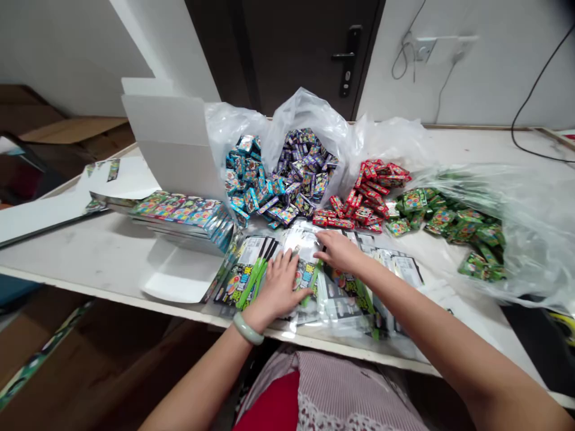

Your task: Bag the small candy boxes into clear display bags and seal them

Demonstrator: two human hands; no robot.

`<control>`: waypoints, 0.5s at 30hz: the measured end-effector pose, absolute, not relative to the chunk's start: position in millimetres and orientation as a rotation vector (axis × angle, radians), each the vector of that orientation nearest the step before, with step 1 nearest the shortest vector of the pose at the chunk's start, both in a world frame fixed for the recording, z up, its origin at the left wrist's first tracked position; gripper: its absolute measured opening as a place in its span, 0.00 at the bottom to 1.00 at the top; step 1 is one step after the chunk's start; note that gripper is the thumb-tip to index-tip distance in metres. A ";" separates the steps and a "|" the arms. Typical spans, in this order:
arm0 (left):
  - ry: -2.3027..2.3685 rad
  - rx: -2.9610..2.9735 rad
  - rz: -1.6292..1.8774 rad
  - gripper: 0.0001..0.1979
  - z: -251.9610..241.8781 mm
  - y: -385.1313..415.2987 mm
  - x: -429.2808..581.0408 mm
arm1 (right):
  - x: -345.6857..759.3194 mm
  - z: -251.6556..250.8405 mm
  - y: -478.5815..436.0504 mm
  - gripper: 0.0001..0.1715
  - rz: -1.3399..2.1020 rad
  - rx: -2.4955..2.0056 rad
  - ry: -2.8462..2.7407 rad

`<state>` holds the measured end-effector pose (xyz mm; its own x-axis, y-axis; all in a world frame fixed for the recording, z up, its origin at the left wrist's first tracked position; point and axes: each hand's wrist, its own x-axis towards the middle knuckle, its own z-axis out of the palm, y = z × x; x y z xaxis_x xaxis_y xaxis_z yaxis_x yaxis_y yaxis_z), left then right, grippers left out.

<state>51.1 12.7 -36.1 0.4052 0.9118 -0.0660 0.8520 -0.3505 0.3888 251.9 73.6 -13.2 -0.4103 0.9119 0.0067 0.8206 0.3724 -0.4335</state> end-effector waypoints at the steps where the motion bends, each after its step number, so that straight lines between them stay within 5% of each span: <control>1: 1.517 2.304 0.184 0.41 -37.1 13.6 48.4 | 242.7 -14.7 75.1 0.29 0.529 -1.575 -2.382; 6: 1.478 2.342 0.186 0.41 -47.4 7.7 48.4 | 215.4 -21.0 82.2 0.28 0.497 -1.743 -2.267; 11: 1.492 2.301 0.497 0.44 -45.2 4.0 48.6 | 238.7 4.6 87.4 0.08 0.609 -1.740 -2.144; 15: 1.437 2.092 0.910 0.21 -13.5 12.2 46.7 | 260.3 43.2 71.3 0.05 0.844 -1.542 -2.032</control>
